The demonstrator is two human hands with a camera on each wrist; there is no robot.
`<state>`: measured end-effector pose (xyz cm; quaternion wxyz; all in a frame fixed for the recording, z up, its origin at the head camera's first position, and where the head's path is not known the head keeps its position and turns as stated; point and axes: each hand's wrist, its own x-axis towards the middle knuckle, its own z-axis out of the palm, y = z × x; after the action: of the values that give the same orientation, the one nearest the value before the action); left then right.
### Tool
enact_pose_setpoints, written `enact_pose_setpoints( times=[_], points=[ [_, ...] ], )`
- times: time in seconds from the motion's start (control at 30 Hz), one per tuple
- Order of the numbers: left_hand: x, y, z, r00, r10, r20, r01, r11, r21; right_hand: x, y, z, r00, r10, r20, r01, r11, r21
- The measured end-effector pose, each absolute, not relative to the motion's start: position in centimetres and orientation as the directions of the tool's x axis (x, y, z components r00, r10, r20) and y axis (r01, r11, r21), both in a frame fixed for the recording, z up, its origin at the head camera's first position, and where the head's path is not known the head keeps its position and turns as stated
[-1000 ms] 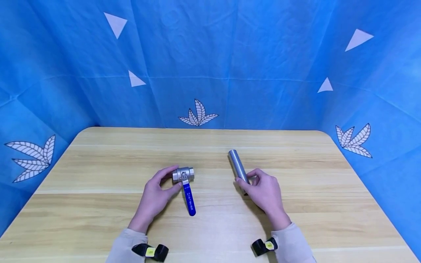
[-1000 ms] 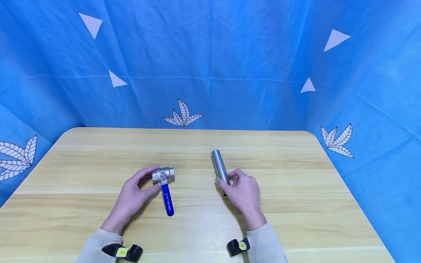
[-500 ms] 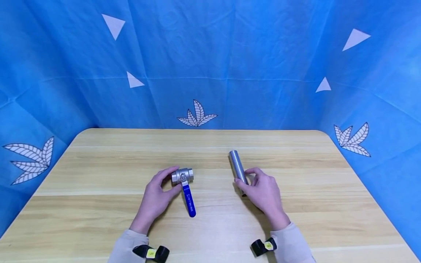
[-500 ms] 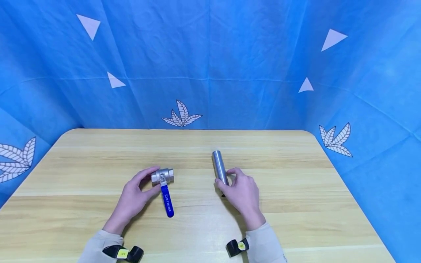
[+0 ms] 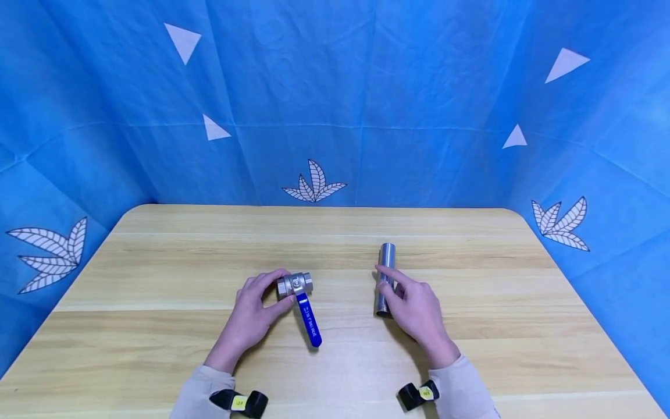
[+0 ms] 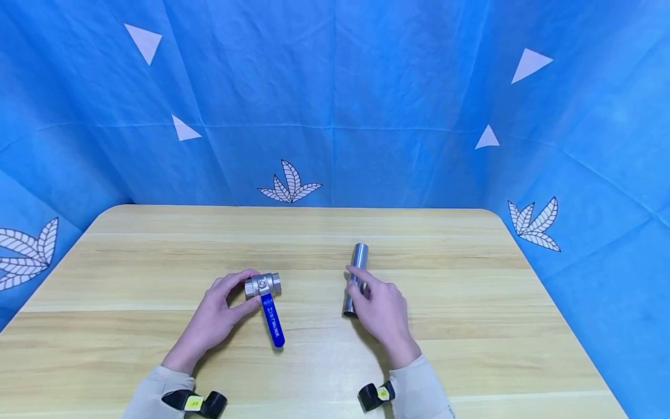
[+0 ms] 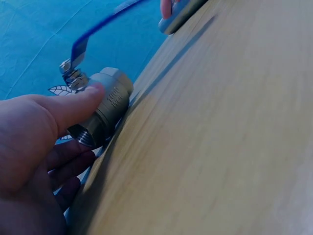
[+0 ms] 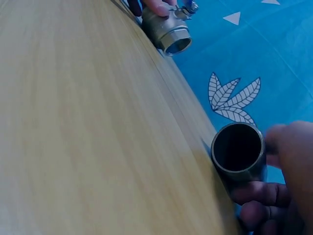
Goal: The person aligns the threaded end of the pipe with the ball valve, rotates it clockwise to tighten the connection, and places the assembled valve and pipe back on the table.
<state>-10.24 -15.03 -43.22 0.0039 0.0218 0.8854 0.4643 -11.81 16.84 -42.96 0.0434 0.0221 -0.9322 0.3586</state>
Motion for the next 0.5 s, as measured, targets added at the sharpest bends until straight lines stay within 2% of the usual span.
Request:
enact_pose_setpoints(
  times=[0.2, 0.4, 0.5],
  points=[
    [-10.2, -14.9, -43.5, -0.997, 0.057, 0.051, 0.075, 0.601, 0.796, -11.7, 17.2, -42.3, -0.998, -0.020, 0.055, -0.052, 0.724, -0.688],
    [-10.1, -14.6, -43.6, -0.993, 0.077, 0.092, 0.120, 0.619, 0.776, -11.7, 17.5, -41.6, -0.997, -0.071, -0.002, -0.054, 0.765, -0.641],
    [-10.0, -14.6, -43.7, -0.991, 0.080, 0.109, 0.135, 0.619, 0.774, -11.5, 17.7, -41.7, -0.995, -0.090, 0.031, -0.090, 0.792, -0.604]
  ],
)
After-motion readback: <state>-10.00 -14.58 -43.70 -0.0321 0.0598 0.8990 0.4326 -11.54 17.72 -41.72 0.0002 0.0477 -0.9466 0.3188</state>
